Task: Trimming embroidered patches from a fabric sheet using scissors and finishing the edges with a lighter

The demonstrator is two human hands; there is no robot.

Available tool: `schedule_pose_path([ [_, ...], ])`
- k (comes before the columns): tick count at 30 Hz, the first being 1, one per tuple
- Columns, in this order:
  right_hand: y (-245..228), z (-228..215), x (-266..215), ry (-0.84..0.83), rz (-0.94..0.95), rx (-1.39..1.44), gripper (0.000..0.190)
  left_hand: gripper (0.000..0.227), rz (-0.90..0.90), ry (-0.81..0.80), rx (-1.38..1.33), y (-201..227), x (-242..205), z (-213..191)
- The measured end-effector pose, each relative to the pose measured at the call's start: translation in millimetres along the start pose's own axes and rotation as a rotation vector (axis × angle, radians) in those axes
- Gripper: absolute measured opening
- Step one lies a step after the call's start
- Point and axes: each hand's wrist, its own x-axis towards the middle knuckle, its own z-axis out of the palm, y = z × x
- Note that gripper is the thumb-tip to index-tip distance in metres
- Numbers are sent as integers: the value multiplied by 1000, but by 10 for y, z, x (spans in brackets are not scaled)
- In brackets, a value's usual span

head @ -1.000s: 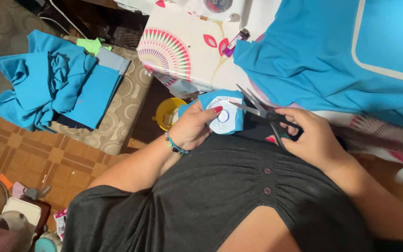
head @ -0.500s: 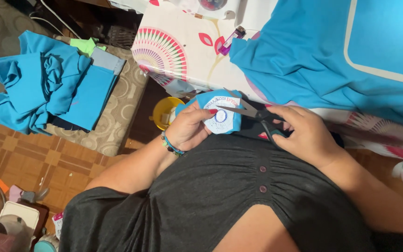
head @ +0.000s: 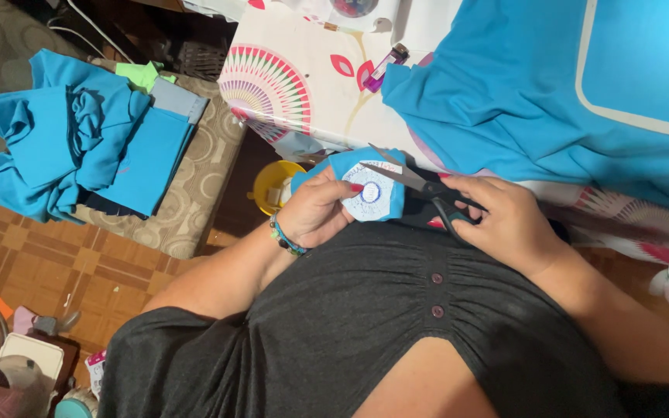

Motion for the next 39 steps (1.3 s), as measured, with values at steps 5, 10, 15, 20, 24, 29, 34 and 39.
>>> schedule_pose_path([
  [5, 34, 46, -18, 3, 51, 75, 60, 45, -19, -30, 27, -3, 24, -120],
  [10, 127, 38, -36, -20, 102, 102, 59, 48, -44, 0, -14, -99, 36, -343],
  [15, 265, 35, -77, -61, 148, 104, 57, 43, -31, -21, 22, -63, 15, -271],
  [20, 368, 13, -119, -101, 162, 21, 59, 40, -32, -17, 59, -32, -5, -119],
  [24, 274, -40, -84, -136, 146, -47, 61, 39, -31, -28, 109, -4, -5, -59],
  [29, 397, -43, -144, -156, 166, -76, 60, 43, -33, -24, 105, -117, 48, -360],
  [34, 355, -53, -136, -78, 299, 145, 59, 44, -8, -20, 97, 77, -10, 92],
  [39, 600, 13, -211, 173, 327, 470, 65, 45, 31, -7, 112, 168, -19, 90],
])
